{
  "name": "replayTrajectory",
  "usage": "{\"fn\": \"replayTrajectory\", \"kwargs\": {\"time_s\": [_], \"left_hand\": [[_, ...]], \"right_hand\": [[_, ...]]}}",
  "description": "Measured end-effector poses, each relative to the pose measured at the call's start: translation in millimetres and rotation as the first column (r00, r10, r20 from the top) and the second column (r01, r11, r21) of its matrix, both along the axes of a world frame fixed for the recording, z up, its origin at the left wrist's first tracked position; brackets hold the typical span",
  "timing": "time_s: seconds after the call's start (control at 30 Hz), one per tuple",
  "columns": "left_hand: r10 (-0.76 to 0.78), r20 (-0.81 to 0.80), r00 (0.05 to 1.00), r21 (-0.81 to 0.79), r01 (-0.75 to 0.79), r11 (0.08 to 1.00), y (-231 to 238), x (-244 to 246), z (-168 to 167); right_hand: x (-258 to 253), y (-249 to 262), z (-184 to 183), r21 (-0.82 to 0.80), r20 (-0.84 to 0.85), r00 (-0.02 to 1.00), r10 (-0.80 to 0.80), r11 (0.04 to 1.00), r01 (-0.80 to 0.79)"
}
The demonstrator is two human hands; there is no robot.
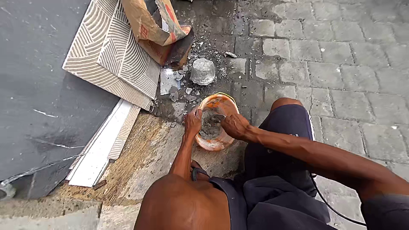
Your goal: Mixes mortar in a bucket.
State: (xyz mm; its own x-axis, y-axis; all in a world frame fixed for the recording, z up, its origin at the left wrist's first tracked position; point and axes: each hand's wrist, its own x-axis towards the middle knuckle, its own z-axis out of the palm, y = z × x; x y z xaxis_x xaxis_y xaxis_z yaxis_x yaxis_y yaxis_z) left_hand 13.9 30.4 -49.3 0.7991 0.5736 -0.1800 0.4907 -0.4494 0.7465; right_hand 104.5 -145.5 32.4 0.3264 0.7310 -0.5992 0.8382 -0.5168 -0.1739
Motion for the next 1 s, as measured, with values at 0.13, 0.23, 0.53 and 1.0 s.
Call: {"fn": "replayTrajectory", "kwargs": {"time_s": [0.13, 0.23, 0.53, 1.0], "left_hand": [[-0.006, 0.000, 1.000, -0.027, 0.006, 1.000, 3, 3, -3], [-0.030, -0.016, 0.999, -0.046, 0.029, 0.999, 6, 6, -1], [-0.022, -0.017, 1.000, -0.051, 0.022, 0.998, 11, 0, -3], [-0.054, 0.005, 0.999, 0.013, 0.054, 0.998, 8, 8, -5]], "right_hand": [[-17, 2, -4, -0.041, -0.075, 0.997, 0.011, 0.999, -0.014], [-14, 6, -34, -0.105, -0.135, 0.991, -0.007, 0.994, -0.007], [32, 39, -50, -0.077, -0.031, 0.999, 0.043, 0.996, -0.045], [-19, 10, -40, -0.053, -0.090, 0.983, 0.160, 0.985, -0.165]]}}
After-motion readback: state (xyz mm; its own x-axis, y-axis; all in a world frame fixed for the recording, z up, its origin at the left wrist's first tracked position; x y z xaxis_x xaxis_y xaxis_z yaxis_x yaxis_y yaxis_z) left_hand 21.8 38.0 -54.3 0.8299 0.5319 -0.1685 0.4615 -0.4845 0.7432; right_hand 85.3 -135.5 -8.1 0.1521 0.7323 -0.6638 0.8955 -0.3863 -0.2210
